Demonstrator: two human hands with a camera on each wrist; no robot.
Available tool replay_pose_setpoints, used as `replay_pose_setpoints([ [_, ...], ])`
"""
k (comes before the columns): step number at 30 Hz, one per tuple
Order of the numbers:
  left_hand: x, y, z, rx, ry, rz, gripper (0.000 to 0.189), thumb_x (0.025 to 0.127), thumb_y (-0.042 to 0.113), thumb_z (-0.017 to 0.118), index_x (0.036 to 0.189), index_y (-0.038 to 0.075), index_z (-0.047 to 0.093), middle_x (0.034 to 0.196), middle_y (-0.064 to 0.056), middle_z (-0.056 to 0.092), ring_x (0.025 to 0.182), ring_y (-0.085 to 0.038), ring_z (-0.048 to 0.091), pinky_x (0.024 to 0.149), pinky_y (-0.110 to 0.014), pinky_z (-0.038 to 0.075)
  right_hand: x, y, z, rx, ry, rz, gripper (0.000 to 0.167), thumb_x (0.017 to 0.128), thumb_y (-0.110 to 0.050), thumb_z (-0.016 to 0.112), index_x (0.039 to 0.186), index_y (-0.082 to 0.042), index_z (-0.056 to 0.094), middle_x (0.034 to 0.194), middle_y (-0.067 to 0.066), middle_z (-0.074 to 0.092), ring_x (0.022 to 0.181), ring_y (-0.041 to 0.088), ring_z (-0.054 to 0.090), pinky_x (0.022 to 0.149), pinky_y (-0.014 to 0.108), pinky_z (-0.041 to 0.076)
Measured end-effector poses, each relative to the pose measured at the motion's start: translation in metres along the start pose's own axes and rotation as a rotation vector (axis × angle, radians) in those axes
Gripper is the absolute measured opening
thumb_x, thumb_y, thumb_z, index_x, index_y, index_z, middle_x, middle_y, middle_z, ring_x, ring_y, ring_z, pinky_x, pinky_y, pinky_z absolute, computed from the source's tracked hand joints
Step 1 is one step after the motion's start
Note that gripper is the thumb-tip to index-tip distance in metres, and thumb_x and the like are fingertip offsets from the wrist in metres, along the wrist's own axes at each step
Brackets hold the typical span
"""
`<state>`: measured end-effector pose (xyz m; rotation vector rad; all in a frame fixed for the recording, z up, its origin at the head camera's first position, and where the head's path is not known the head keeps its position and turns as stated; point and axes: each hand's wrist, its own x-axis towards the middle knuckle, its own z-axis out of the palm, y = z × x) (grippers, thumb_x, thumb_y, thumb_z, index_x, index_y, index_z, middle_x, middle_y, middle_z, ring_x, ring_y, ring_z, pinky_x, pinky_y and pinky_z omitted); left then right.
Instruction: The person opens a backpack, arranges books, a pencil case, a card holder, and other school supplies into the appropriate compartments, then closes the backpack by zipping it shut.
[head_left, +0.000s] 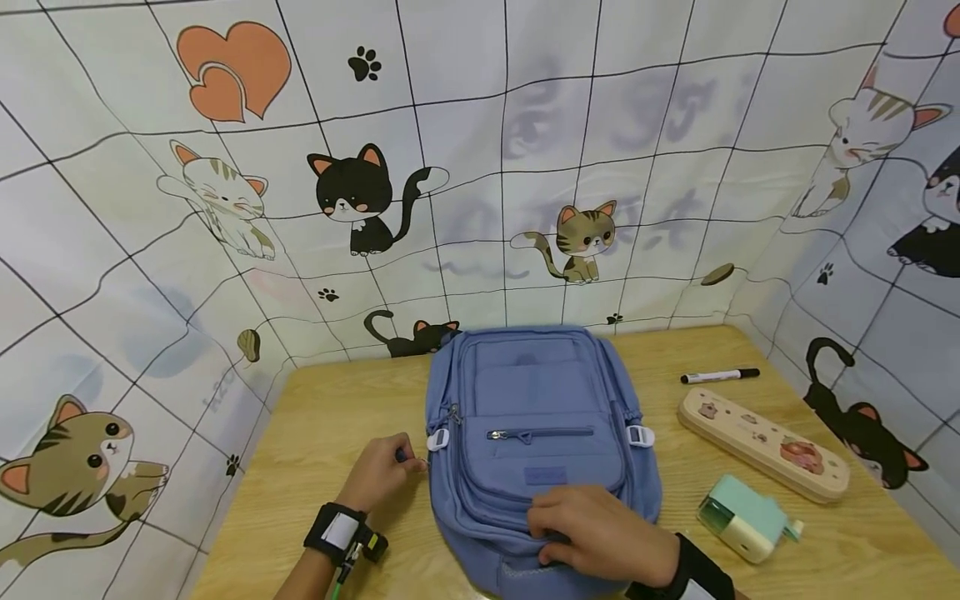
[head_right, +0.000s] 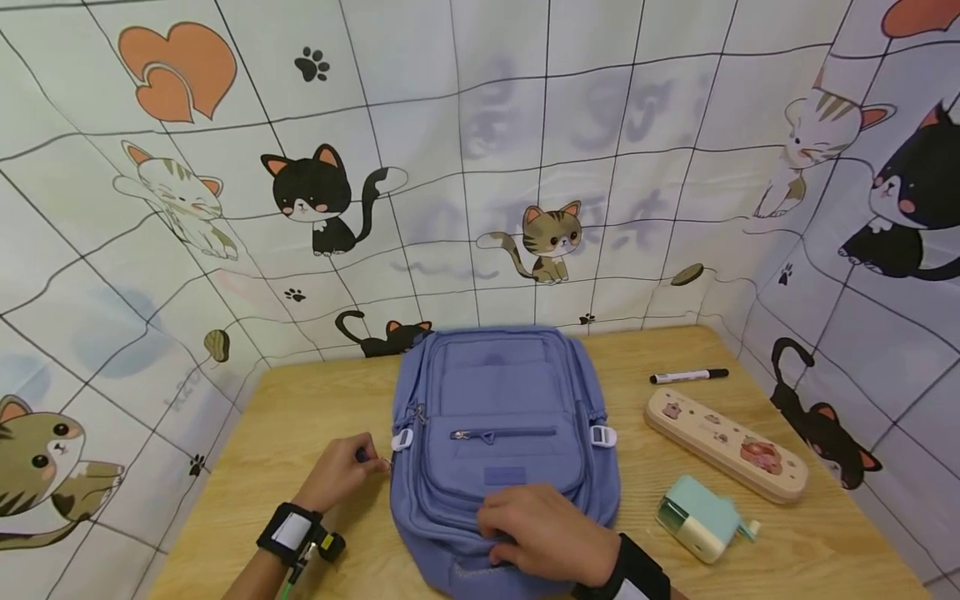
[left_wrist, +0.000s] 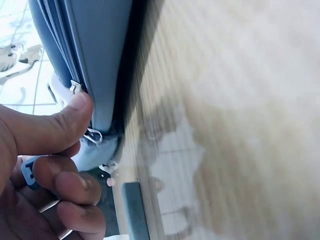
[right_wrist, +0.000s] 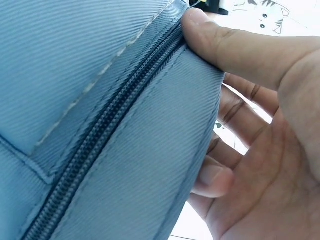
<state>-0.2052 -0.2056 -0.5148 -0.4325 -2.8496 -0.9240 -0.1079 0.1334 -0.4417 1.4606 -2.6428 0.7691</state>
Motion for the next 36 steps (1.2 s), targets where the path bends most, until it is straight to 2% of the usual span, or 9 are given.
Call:
replay_pose_setpoints([
  [4, 0.015, -0.009, 0.003, 0.007, 0.009, -0.006, 0.03, 0.071, 0.029, 0.079, 0.063, 0.024, 0.05, 0.056, 0.012, 0.05, 0.046, -0.003, 0.034, 0.043, -0.019, 0.027, -0.001, 0.0, 0.002, 0.008, -0.002, -0.008, 0.026, 0.079, -0.033, 0.07, 0.077, -0.027, 0.045, 0.071, -0.012, 0.038, 0.06, -0.004, 0.031, 0.053, 0.012, 0.026],
  [8, 0.029, -0.011, 0.003, -0.001, 0.006, -0.026, 0.027, 0.071, 0.024, 0.078, 0.063, 0.021, 0.053, 0.057, 0.01, 0.051, 0.047, -0.006, 0.038, 0.044, -0.021, 0.031, -0.002, 0.0, 0.003, 0.002, -0.001, -0.022, 0.025, 0.079, -0.034, 0.07, 0.078, -0.028, 0.046, 0.072, -0.013, 0.038, 0.062, -0.004, 0.032, 0.054, 0.012, 0.027],
  [14, 0.04, -0.013, 0.003, 0.005, 0.003, -0.067, 0.025, 0.071, 0.023, 0.078, 0.064, 0.02, 0.054, 0.054, 0.008, 0.049, 0.045, -0.008, 0.04, 0.043, -0.022, 0.032, -0.003, -0.002, 0.007, -0.01, 0.003, -0.044, 0.023, 0.079, -0.034, 0.07, 0.078, -0.029, 0.048, 0.073, -0.014, 0.039, 0.064, -0.005, 0.034, 0.056, 0.01, 0.028],
  [20, 0.042, -0.013, 0.006, 0.018, 0.021, -0.12, 0.027, 0.07, 0.027, 0.079, 0.063, 0.018, 0.054, 0.053, 0.007, 0.049, 0.044, -0.009, 0.04, 0.041, -0.024, 0.03, -0.004, -0.003, 0.009, -0.007, -0.014, -0.054, 0.023, 0.081, -0.032, 0.069, 0.078, -0.028, 0.047, 0.073, -0.014, 0.037, 0.063, -0.005, 0.033, 0.056, 0.01, 0.027],
  [28, 0.037, -0.012, 0.007, 0.042, 0.015, -0.132, 0.025, 0.075, 0.036, 0.075, 0.067, 0.021, 0.056, 0.056, 0.008, 0.051, 0.046, -0.008, 0.042, 0.043, -0.025, 0.033, -0.005, -0.003, 0.013, -0.007, -0.021, -0.028, 0.024, 0.083, -0.034, 0.066, 0.075, -0.027, 0.044, 0.072, -0.013, 0.031, 0.061, -0.004, 0.029, 0.054, 0.013, 0.025],
  [32, 0.032, -0.009, 0.001, 0.073, 0.021, -0.105, 0.019, 0.078, 0.037, 0.071, 0.078, 0.021, 0.063, 0.072, 0.007, 0.058, 0.056, -0.006, 0.048, 0.049, -0.024, 0.038, -0.008, -0.003, 0.015, 0.032, -0.032, 0.008, 0.02, 0.085, -0.036, 0.063, 0.077, -0.028, 0.046, 0.072, -0.012, 0.035, 0.061, -0.004, 0.031, 0.053, 0.014, 0.026],
  [36, 0.027, -0.003, -0.007, 0.072, 0.065, -0.059, 0.017, 0.083, 0.028, 0.068, 0.095, 0.016, 0.066, 0.089, 0.003, 0.058, 0.073, -0.009, 0.057, 0.058, -0.025, 0.044, -0.012, -0.001, 0.01, 0.092, -0.03, 0.06, 0.014, 0.084, -0.042, 0.062, 0.085, -0.032, 0.053, 0.077, -0.016, 0.044, 0.063, -0.007, 0.038, 0.055, 0.012, 0.033],
])
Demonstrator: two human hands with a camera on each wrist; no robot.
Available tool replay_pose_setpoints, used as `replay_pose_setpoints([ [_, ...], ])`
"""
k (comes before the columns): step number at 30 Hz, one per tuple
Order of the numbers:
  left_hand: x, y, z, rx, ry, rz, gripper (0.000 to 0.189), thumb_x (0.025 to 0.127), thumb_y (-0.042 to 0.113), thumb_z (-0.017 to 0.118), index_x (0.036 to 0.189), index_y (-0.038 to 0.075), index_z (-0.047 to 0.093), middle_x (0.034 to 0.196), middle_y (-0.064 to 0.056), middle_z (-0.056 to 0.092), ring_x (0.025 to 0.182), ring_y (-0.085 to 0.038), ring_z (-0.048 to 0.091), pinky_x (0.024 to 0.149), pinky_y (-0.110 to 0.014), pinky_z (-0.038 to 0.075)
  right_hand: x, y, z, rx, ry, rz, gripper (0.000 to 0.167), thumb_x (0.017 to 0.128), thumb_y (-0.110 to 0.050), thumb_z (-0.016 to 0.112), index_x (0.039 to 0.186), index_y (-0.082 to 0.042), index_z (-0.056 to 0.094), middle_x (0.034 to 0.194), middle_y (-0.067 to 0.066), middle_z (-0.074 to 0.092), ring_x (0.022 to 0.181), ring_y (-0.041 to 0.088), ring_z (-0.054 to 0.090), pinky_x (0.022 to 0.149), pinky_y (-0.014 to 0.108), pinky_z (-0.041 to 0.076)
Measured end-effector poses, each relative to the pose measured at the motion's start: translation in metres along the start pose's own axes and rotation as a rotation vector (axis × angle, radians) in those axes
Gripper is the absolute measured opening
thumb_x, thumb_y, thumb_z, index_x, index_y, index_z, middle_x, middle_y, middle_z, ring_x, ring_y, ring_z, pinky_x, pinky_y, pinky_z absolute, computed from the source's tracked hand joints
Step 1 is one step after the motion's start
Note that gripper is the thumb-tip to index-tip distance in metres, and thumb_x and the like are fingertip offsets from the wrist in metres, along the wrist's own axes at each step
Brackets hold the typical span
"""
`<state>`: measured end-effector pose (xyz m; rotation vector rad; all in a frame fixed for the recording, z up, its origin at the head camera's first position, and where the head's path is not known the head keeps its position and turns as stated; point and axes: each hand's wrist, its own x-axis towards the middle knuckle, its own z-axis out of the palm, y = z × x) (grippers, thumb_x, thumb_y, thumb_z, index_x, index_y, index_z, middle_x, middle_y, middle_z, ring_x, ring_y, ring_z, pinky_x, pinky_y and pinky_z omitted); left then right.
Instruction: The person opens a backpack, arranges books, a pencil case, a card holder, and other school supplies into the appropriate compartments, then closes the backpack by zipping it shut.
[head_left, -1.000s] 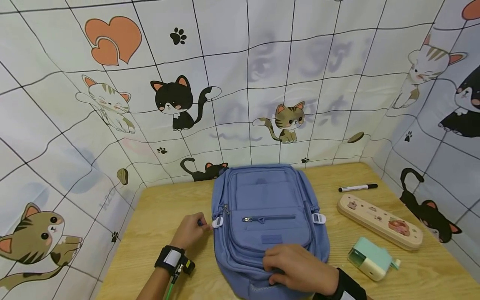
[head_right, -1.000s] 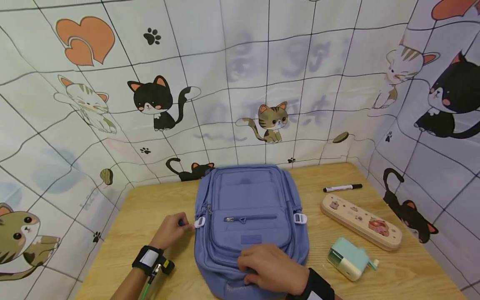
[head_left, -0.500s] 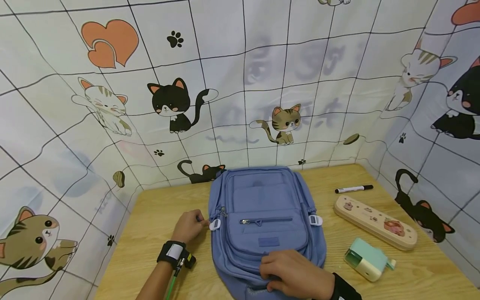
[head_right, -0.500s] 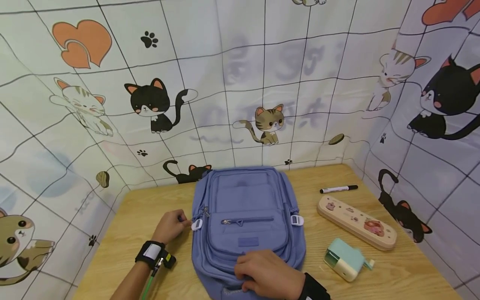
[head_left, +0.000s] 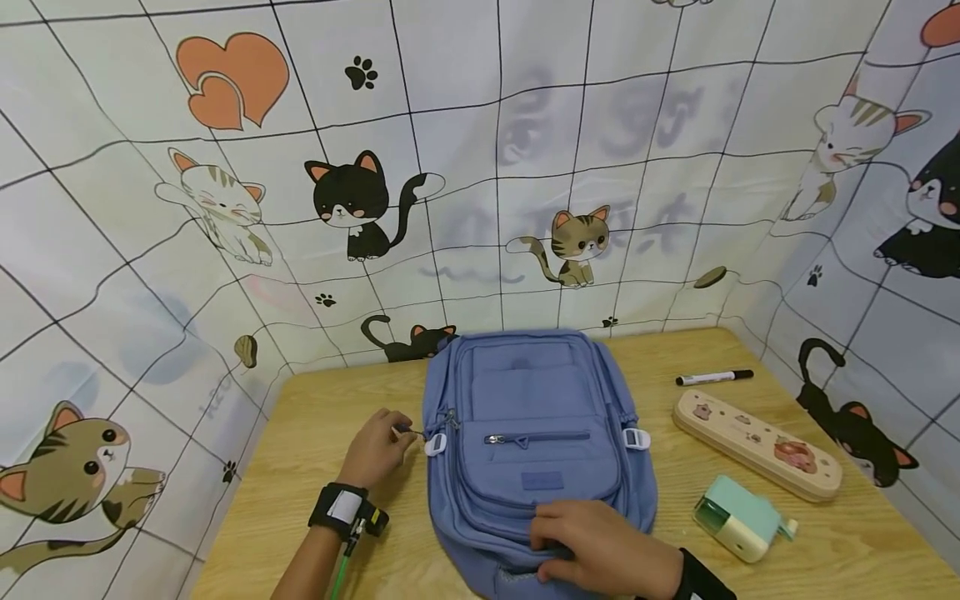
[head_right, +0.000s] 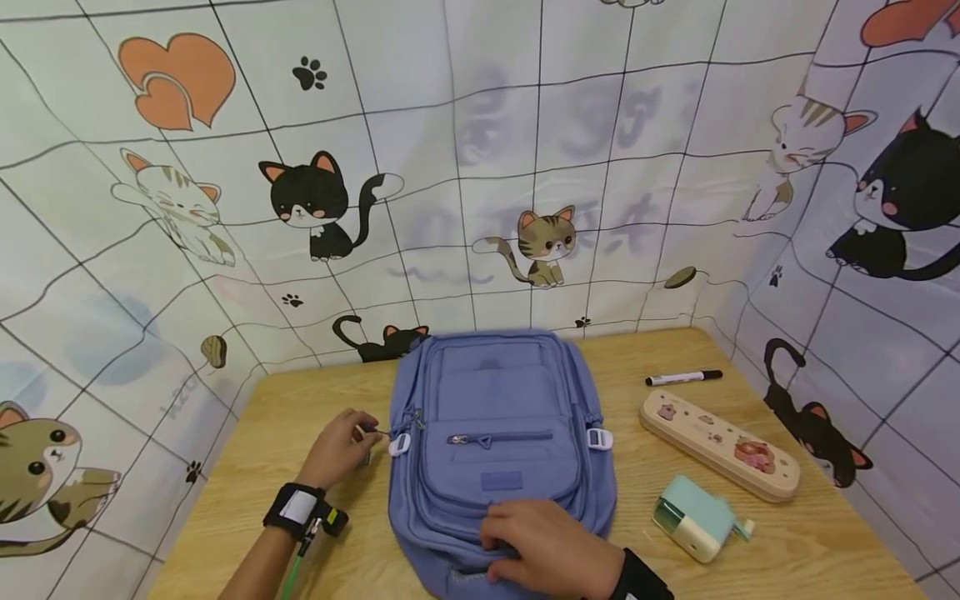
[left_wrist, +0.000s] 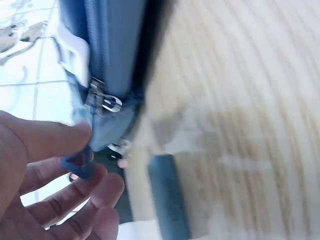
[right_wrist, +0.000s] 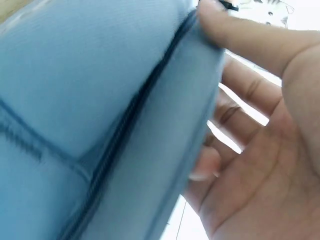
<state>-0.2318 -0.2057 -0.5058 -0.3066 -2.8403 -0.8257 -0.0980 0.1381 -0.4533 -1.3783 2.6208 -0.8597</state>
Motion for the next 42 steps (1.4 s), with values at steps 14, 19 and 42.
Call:
replay_pose_setpoints([
  [14, -0.052, -0.016, -0.011, 0.141, -0.024, 0.055, 0.053, 0.082, 0.021, 0.069, 0.13, 0.01, 0.05, 0.124, -0.013, 0.05, 0.106, -0.03, 0.053, 0.08, -0.041, 0.048, -0.044, 0.029, -0.027, 0.081, 0.003, 0.315, 0.014, 0.087, -0.041, 0.058, 0.097, -0.031, 0.059, 0.091, -0.018, 0.055, 0.072, -0.008, 0.051, 0.059, 0.018, 0.045],
  [19, -0.054, -0.011, -0.018, 0.119, -0.004, 0.053, 0.051, 0.083, 0.021, 0.068, 0.129, 0.011, 0.05, 0.125, -0.011, 0.049, 0.112, -0.03, 0.05, 0.084, -0.044, 0.048, -0.037, 0.036, -0.041, -0.02, 0.042, 0.309, 0.008, 0.087, -0.036, 0.06, 0.094, -0.03, 0.06, 0.085, -0.02, 0.053, 0.068, -0.008, 0.049, 0.057, 0.017, 0.044],
  [42, 0.044, 0.055, 0.012, 0.072, -0.139, 0.092, 0.012, 0.08, 0.008, 0.065, 0.09, 0.004, 0.061, 0.077, -0.003, 0.06, 0.066, -0.012, 0.054, 0.058, -0.025, 0.045, 0.105, 0.068, -0.025, -0.533, -0.13, 0.167, 0.046, 0.08, -0.025, 0.071, 0.124, -0.02, 0.059, 0.129, 0.005, 0.047, 0.115, 0.024, 0.046, 0.071, 0.037, 0.053],
])
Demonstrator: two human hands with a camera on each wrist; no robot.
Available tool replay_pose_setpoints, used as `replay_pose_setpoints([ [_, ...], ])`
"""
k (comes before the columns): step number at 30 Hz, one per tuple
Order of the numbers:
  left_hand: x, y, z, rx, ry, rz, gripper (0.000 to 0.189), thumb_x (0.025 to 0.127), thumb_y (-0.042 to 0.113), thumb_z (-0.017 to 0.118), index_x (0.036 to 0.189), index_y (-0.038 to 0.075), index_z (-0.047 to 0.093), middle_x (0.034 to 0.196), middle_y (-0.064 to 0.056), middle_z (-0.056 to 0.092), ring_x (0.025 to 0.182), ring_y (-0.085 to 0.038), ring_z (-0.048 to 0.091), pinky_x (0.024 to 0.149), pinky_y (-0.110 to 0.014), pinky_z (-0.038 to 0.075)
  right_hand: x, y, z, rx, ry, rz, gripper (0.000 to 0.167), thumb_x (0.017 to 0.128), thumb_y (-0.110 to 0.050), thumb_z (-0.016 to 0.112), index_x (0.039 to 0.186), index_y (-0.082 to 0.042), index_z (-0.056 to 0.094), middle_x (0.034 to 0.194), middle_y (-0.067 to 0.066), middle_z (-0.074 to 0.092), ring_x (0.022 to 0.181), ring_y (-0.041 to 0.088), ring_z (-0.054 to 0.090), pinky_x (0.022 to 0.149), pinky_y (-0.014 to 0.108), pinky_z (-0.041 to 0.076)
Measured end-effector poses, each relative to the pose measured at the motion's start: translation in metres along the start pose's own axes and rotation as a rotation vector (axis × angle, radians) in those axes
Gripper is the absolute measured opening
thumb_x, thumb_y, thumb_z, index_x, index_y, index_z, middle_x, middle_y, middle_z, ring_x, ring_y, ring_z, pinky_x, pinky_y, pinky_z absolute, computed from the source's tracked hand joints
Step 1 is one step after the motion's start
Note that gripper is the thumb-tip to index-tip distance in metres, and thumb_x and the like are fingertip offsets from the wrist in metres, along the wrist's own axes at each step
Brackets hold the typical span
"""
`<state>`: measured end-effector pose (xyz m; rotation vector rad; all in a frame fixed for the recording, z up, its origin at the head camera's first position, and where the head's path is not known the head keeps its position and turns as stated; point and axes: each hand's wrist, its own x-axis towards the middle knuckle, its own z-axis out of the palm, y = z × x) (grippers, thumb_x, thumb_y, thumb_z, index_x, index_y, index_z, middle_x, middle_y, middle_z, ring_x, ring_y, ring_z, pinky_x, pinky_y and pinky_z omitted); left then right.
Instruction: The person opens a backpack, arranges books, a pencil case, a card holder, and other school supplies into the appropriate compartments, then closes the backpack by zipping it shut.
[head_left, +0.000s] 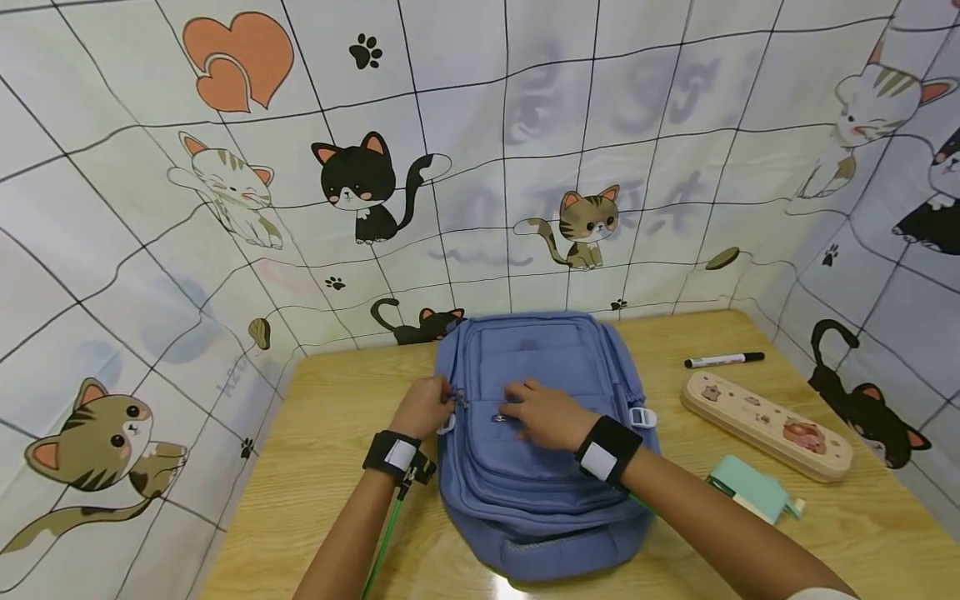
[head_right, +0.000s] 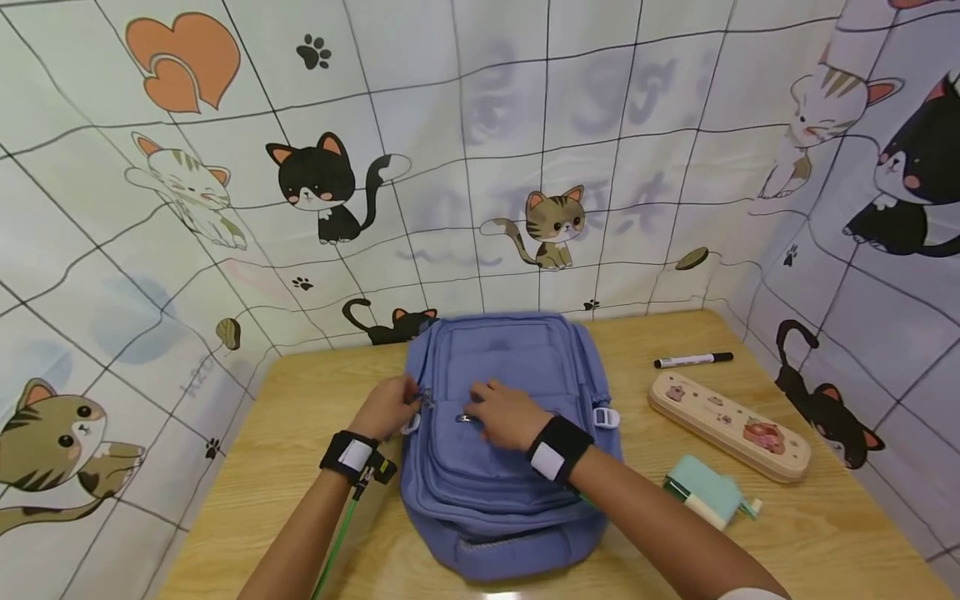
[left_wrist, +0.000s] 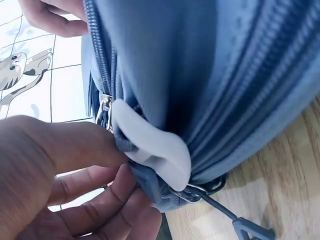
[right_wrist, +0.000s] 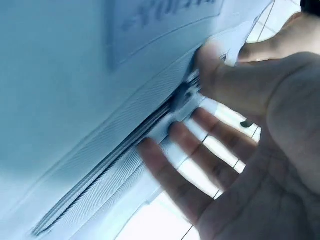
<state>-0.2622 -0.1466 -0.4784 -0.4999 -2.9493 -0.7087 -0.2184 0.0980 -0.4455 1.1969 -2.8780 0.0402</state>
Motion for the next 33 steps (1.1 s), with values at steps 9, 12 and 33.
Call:
replay_pose_setpoints([
  [9, -0.015, 0.006, -0.008, -0.079, -0.041, -0.035, 0.007, 0.078, 0.013, 0.066, 0.077, 0.011, 0.06, 0.068, 0.002, 0.058, 0.055, -0.009, 0.052, 0.048, -0.024, 0.043, -0.002, 0.007, 0.01, 0.057, 0.058, -0.048, 0.045, 0.08, -0.013, 0.071, 0.122, -0.023, 0.06, 0.128, 0.002, 0.049, 0.112, 0.023, 0.047, 0.067, 0.035, 0.052],
  [12, -0.024, 0.011, -0.009, -0.091, -0.045, -0.015, 0.009, 0.077, 0.013, 0.067, 0.072, 0.013, 0.059, 0.065, 0.002, 0.056, 0.053, -0.008, 0.05, 0.046, -0.023, 0.041, -0.004, 0.008, 0.013, 0.063, 0.057, -0.045, 0.045, 0.08, -0.014, 0.071, 0.123, -0.024, 0.06, 0.128, 0.001, 0.049, 0.113, 0.022, 0.046, 0.069, 0.035, 0.052],
  [33, -0.093, 0.04, -0.015, -0.057, -0.033, 0.094, 0.016, 0.072, 0.011, 0.067, 0.063, 0.019, 0.057, 0.063, 0.007, 0.05, 0.056, -0.004, 0.043, 0.047, -0.018, 0.036, -0.005, 0.012, 0.013, 0.056, 0.068, -0.006, 0.047, 0.084, -0.016, 0.067, 0.128, -0.027, 0.055, 0.133, -0.001, 0.047, 0.114, 0.021, 0.044, 0.054, 0.033, 0.046],
])
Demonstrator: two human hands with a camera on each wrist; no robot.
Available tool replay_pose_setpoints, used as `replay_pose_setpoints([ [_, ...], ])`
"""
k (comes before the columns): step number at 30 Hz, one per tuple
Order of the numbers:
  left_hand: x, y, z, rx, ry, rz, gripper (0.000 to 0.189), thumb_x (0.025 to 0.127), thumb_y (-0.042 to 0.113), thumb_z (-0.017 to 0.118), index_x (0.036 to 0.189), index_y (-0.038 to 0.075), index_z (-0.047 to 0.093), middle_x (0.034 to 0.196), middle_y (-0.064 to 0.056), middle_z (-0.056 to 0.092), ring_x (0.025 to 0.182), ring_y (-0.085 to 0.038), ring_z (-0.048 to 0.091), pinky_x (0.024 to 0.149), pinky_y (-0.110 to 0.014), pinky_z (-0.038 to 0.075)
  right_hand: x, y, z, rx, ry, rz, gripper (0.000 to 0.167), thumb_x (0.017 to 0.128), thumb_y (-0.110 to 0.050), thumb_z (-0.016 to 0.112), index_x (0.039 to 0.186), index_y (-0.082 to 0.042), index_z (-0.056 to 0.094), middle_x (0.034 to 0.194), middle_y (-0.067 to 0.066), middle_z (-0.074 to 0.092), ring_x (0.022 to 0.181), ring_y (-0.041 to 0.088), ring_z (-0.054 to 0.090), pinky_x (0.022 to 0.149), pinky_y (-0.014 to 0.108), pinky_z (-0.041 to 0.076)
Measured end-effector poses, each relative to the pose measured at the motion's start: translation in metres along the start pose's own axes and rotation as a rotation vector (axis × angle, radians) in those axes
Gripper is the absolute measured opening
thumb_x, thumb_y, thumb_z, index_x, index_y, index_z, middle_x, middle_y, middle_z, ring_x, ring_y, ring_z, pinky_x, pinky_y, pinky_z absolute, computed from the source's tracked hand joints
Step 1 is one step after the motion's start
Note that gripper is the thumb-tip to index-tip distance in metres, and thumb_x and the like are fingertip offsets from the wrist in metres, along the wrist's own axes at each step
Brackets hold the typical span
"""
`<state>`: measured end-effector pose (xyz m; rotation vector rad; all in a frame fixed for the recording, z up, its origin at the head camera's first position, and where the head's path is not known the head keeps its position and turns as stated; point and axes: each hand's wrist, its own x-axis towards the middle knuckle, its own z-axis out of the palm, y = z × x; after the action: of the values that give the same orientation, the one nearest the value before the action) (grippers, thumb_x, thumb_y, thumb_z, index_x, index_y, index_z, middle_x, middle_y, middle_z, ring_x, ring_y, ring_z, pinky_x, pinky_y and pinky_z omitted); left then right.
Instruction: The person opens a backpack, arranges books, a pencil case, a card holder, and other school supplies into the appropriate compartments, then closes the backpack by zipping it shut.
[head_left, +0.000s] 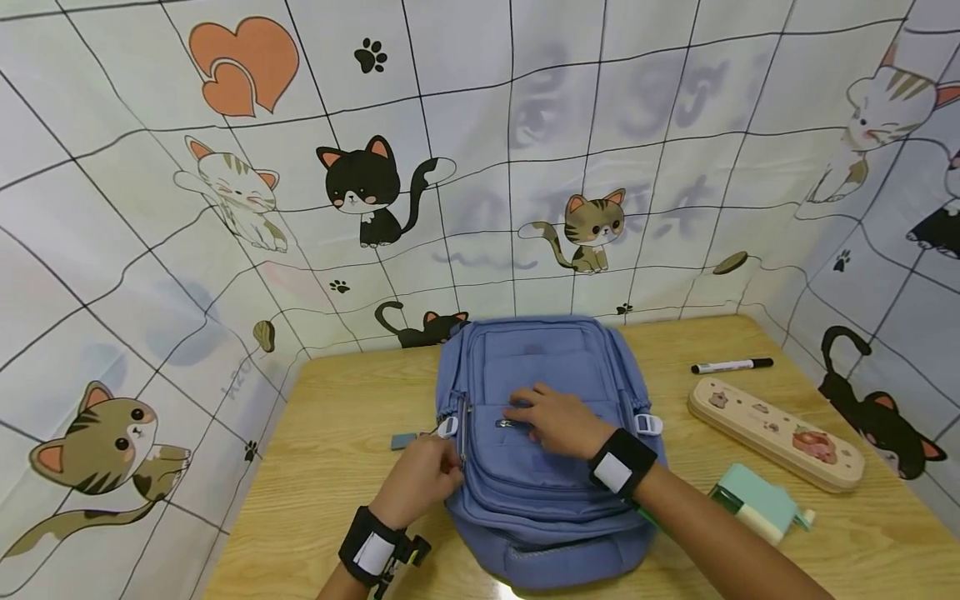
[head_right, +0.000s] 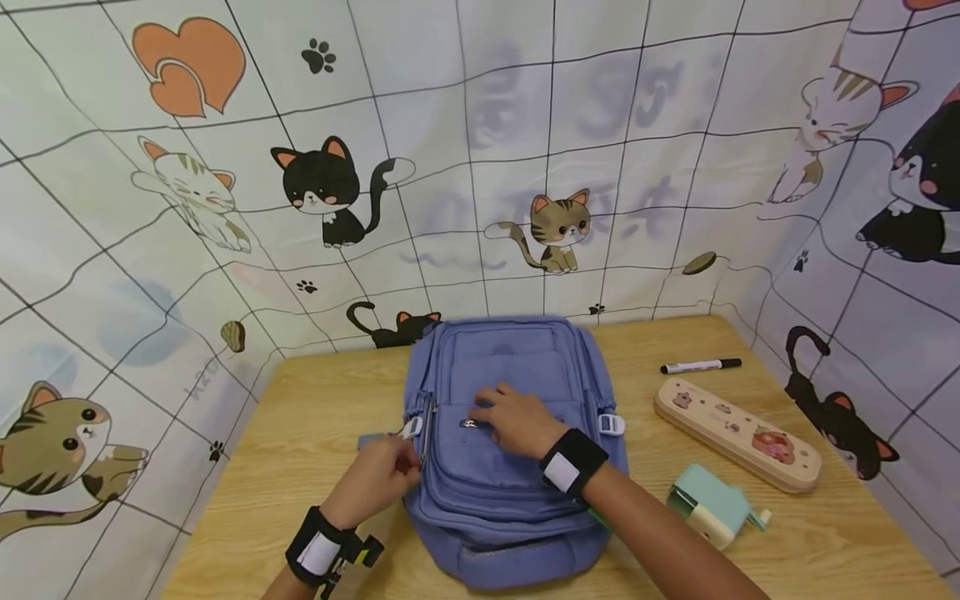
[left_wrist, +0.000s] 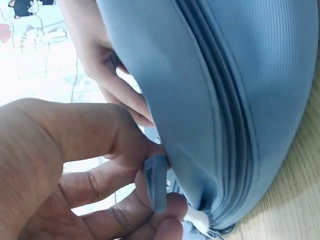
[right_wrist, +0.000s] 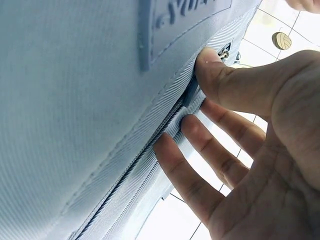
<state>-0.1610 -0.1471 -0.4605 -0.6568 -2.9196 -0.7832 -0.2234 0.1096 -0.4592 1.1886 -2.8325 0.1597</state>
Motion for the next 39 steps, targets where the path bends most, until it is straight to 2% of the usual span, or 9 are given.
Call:
replay_pose_setpoints([
  [8, -0.006, 0.009, -0.013, -0.097, 0.053, -0.011, 0.011, 0.077, 0.009, 0.064, 0.085, 0.013, 0.057, 0.069, 0.008, 0.055, 0.062, -0.004, 0.05, 0.05, -0.018, 0.042, 0.007, -0.028, -0.023, 0.094, -0.038, -0.038, 0.047, 0.079, -0.025, 0.072, 0.124, -0.021, 0.058, 0.121, -0.001, 0.056, 0.109, 0.018, 0.053, 0.076, 0.036, 0.052],
  [11, -0.008, 0.009, -0.014, -0.209, 0.039, -0.045, 0.015, 0.078, 0.009, 0.064, 0.089, 0.011, 0.053, 0.073, 0.007, 0.056, 0.064, -0.005, 0.053, 0.054, -0.018, 0.045, 0.016, -0.058, -0.024, 0.231, -0.075, -0.087, 0.046, 0.078, -0.039, 0.072, 0.119, -0.023, 0.059, 0.092, -0.008, 0.062, 0.081, 0.007, 0.059, 0.066, 0.025, 0.05],
  [14, -0.01, 0.007, -0.015, -0.324, 0.009, -0.076, 0.015, 0.082, 0.013, 0.065, 0.091, 0.012, 0.052, 0.079, 0.004, 0.058, 0.071, -0.008, 0.056, 0.059, -0.02, 0.047, 0.025, -0.08, -0.017, 0.317, -0.06, -0.102, 0.033, 0.079, -0.045, 0.068, 0.104, -0.024, 0.061, 0.064, -0.012, 0.051, 0.054, 0.0, 0.048, 0.048, 0.017, 0.038],
  [17, -0.009, 0.001, -0.017, -0.387, 0.027, -0.099, 0.009, 0.086, 0.016, 0.064, 0.09, 0.014, 0.056, 0.082, 0.003, 0.061, 0.074, -0.01, 0.058, 0.06, -0.023, 0.048, 0.031, -0.089, -0.007, 0.321, 0.016, -0.078, 0.014, 0.084, -0.036, 0.066, 0.087, -0.023, 0.059, 0.058, -0.013, 0.045, 0.048, -0.002, 0.042, 0.045, 0.015, 0.033],
  [19, -0.005, -0.006, -0.018, -0.324, 0.062, -0.044, 0.006, 0.086, 0.015, 0.063, 0.092, 0.016, 0.06, 0.086, 0.005, 0.062, 0.079, -0.009, 0.058, 0.063, -0.024, 0.049, 0.032, -0.091, -0.004, 0.324, 0.045, -0.062, 0.007, 0.086, -0.025, 0.064, 0.081, -0.021, 0.059, 0.058, -0.012, 0.046, 0.048, -0.002, 0.042, 0.045, 0.014, 0.033],
  [22, 0.009, -0.021, -0.013, -0.145, 0.062, 0.133, 0.017, 0.086, 0.008, 0.062, 0.1, 0.016, 0.066, 0.105, 0.002, 0.064, 0.1, -0.014, 0.058, 0.082, -0.029, 0.05, 0.03, -0.092, -0.002, 0.29, 0.043, -0.061, 0.011, 0.086, -0.016, 0.062, 0.077, -0.021, 0.057, 0.061, -0.012, 0.048, 0.049, -0.001, 0.042, 0.046, 0.014, 0.034],
  [25, 0.024, -0.035, -0.004, -0.031, -0.04, 0.331, 0.028, 0.086, 0.002, 0.059, 0.11, 0.013, 0.066, 0.127, -0.004, 0.057, 0.124, -0.024, 0.047, 0.104, -0.034, 0.038, 0.025, -0.095, -0.002, 0.221, 0.029, -0.082, 0.015, 0.084, -0.014, 0.062, 0.074, -0.022, 0.053, 0.061, -0.011, 0.045, 0.049, 0.0, 0.04, 0.046, 0.015, 0.033],
  [27, 0.031, -0.042, 0.002, -0.04, -0.125, 0.393, 0.03, 0.086, 0.001, 0.059, 0.113, 0.013, 0.065, 0.133, -0.008, 0.053, 0.13, -0.028, 0.041, 0.109, -0.036, 0.032, 0.022, -0.096, -0.002, 0.192, 0.026, -0.1, 0.017, 0.082, -0.014, 0.062, 0.072, -0.021, 0.051, 0.06, -0.01, 0.043, 0.048, 0.0, 0.038, 0.045, 0.016, 0.032],
  [39, 0.04, -0.047, 0.011, -0.141, -0.184, 0.343, 0.027, 0.089, 0.012, 0.06, 0.115, 0.014, 0.065, 0.137, -0.003, 0.049, 0.136, -0.026, 0.033, 0.11, -0.037, 0.03, 0.013, -0.095, -0.002, 0.081, 0.041, -0.142, 0.027, 0.074, -0.009, 0.067, 0.063, -0.024, 0.047, 0.053, -0.01, 0.039, 0.045, 0.002, 0.035, 0.042, 0.017, 0.026],
])
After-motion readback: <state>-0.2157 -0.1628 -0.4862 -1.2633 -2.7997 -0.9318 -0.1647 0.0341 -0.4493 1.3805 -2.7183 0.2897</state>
